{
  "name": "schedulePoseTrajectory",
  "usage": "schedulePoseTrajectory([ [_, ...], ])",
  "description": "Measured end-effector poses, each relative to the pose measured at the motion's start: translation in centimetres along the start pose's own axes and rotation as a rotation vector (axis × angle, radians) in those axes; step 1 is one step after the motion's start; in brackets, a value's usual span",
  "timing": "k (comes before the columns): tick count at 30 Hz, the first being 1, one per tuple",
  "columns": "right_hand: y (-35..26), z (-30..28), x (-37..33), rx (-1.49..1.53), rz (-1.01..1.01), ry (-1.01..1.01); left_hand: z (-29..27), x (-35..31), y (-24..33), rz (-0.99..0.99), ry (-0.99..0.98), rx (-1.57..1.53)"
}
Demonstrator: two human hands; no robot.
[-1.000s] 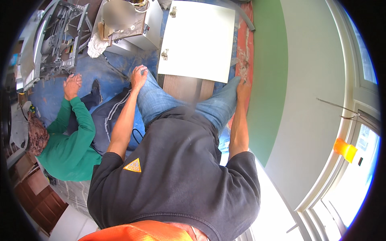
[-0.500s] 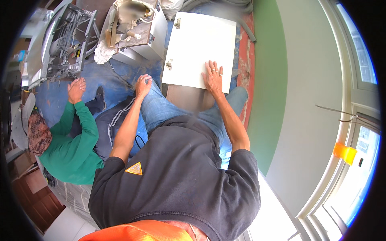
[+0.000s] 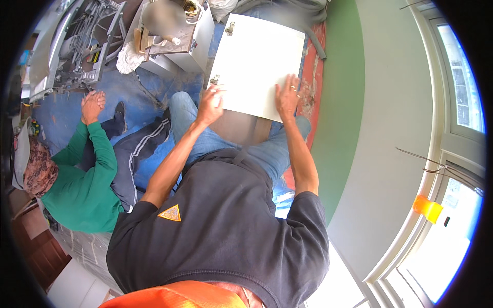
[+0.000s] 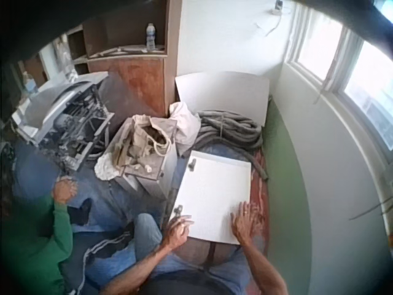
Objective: The person applies glue to the edge of a cabinet door using a bottle, then places a wooden strip along the glued edge. They press the strip into place and later use a sanding block to smooth the surface of the door.
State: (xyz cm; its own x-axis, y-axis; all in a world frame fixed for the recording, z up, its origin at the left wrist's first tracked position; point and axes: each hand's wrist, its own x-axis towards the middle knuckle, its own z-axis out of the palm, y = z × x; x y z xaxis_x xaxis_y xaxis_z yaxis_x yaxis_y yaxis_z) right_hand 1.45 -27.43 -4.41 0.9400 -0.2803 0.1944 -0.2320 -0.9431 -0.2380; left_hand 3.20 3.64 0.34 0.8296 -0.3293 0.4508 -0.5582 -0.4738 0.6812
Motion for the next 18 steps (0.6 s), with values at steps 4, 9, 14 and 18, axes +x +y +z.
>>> schedulePoseTrajectory([
  [4, -3.9, 1.6, 0.1, 0.158, -0.16, -0.078, 5.5, 2.2, 1.5, -0.102, -0.303, 0.064],
  [9, -5.1, 2.5, 1.6, 0.069, -0.214, -0.067, 8.8, 3.2, -0.6, -0.134, -0.224, 0.232],
  [14, -4.3, 3.2, 5.7, 0.048, -0.242, -0.071, 9.5, 2.7, -0.8, -0.106, -0.216, 0.329],
  [18, -4.0, 4.1, 9.4, 0.023, -0.253, -0.051, 9.6, 3.0, -0.5, -0.135, -0.266, 0.379],
])
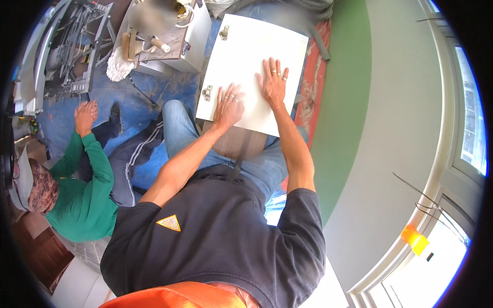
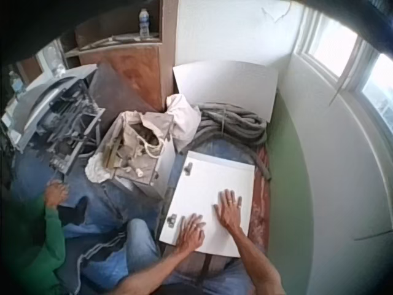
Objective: The person applies glue to the edge of a cabinet door using a bottle, then places a wooden strip along the glued edge. They press the strip into place and later use a sanding block to smooth the surface of the door.
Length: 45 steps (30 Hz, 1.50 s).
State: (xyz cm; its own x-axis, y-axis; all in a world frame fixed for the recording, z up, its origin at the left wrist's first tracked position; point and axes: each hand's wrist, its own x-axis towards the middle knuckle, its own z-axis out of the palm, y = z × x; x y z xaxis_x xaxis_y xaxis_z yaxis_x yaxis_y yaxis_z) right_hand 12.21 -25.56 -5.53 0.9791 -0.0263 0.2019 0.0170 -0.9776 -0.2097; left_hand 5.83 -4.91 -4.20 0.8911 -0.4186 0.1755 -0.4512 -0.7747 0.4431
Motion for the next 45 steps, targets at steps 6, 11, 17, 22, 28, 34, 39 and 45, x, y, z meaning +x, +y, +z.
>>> schedulePoseTrajectory([
  [6, 2.3, 0.8, 3.7, -0.037, 0.026, 0.007, -0.4, 0.5, 0.3, 0.0, -0.026, 0.018],
  [11, 5.9, 1.8, 7.0, -0.051, 0.277, 0.074, -0.4, 0.5, 0.0, 0.001, -0.061, 0.044],
  [17, 7.8, 2.4, 8.4, 0.022, 0.435, 0.2, 0.0, 0.4, 0.4, -0.028, -0.07, 0.019],
  [22, 7.0, 2.1, 9.4, -0.046, 0.15, 0.19, -0.4, 0.8, 0.5, -0.016, -0.107, 0.08],
  [28, 2.5, 5.3, 12.3, 0.044, -0.101, 0.148, 0.0, 0.5, 0.3, -0.009, -0.136, 0.091],
  [34, 2.7, 6.2, 15.2, -0.054, -0.054, 0.077, -0.4, 0.7, 0.6, -0.016, -0.164, 0.115],
  [39, 3.1, 6.1, 15.9, 0.071, 0.157, 0.172, -0.7, 0.7, 0.7, -0.008, -0.073, 0.035],
  [45, 3.1, 5.8, 15.4, 0.092, 0.155, 0.135, -0.5, 0.7, 0.5, -0.029, -0.182, 0.098],
])
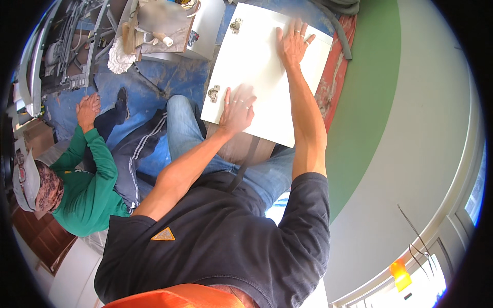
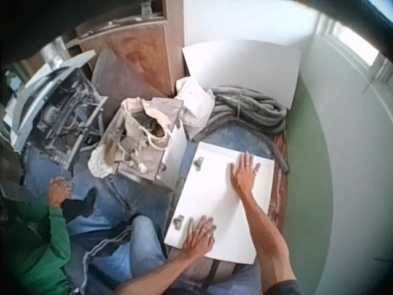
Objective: The person applies glue to the edge of a cabinet door using a bottle, then places a wooden strip along the glued edge. They press the strip into place and later use a sanding block to smooth the surface of the door.
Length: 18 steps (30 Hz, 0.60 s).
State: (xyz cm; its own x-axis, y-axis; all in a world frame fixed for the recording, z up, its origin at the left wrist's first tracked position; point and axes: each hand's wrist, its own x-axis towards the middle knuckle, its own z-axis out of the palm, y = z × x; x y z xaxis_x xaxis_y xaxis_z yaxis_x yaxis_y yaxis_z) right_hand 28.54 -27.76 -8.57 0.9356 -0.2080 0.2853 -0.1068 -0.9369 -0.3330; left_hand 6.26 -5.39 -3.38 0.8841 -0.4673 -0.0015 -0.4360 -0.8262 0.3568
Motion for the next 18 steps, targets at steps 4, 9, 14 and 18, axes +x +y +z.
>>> schedulePoseTrajectory([
  [4, 1.1, -1.0, 0.2, -0.101, 0.072, -0.077, 0.1, -0.1, 0.0, -0.006, -0.007, -0.011],
  [9, 4.0, -4.5, -1.1, -0.171, 0.23, -0.056, 0.2, -0.2, -0.3, 0.006, -0.006, -0.044],
  [14, 2.4, -6.3, -6.9, -0.133, 0.111, -0.101, 0.1, -0.5, -0.3, 0.038, 0.128, -0.091],
  [18, -1.5, -7.8, -15.5, -0.155, -0.012, -0.115, 0.4, -0.3, -0.5, 0.022, 0.041, -0.036],
])
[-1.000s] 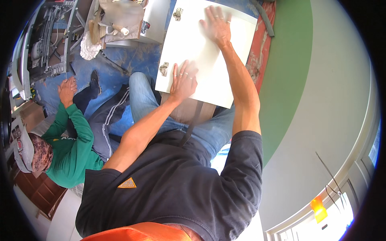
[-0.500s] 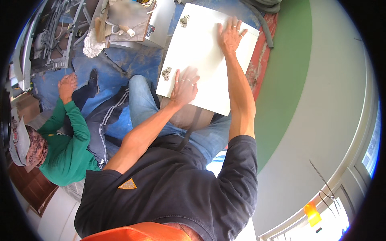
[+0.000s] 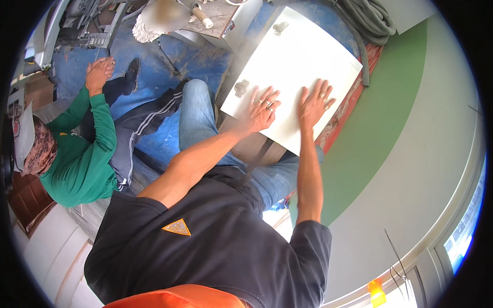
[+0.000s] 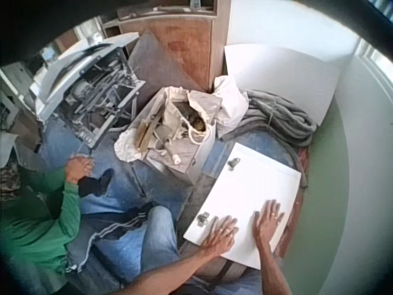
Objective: The person applies glue to the edge of a cabinet door using a bottle, then places a wooden strip along the glued edge. They press the strip into place and later use a sanding block to smooth the surface of the door.
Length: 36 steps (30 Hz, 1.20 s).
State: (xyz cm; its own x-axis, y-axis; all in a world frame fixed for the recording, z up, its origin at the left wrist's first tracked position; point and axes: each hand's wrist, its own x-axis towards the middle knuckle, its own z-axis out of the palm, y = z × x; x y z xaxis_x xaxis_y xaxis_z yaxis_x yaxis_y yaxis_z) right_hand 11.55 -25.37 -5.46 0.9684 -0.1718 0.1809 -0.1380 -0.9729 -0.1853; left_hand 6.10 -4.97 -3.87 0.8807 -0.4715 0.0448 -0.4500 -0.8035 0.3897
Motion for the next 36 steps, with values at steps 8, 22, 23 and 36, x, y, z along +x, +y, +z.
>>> schedulePoseTrajectory([
  [8, -3.0, -2.6, -10.8, 0.064, 0.028, -0.109, 0.3, -0.3, -0.1, 0.008, -0.009, 0.012],
  [22, -3.2, -3.3, -10.6, 0.061, 0.019, -0.086, -0.1, -0.2, 0.3, 0.037, 0.12, -0.061],
  [23, -3.2, -3.3, -10.6, 0.063, 0.02, -0.084, -0.1, -0.2, 0.3, 0.038, 0.112, -0.062],
  [36, -3.2, -3.6, -10.6, 0.087, 0.05, -0.132, 0.3, -0.2, 0.4, -0.005, 0.032, 0.019],
])
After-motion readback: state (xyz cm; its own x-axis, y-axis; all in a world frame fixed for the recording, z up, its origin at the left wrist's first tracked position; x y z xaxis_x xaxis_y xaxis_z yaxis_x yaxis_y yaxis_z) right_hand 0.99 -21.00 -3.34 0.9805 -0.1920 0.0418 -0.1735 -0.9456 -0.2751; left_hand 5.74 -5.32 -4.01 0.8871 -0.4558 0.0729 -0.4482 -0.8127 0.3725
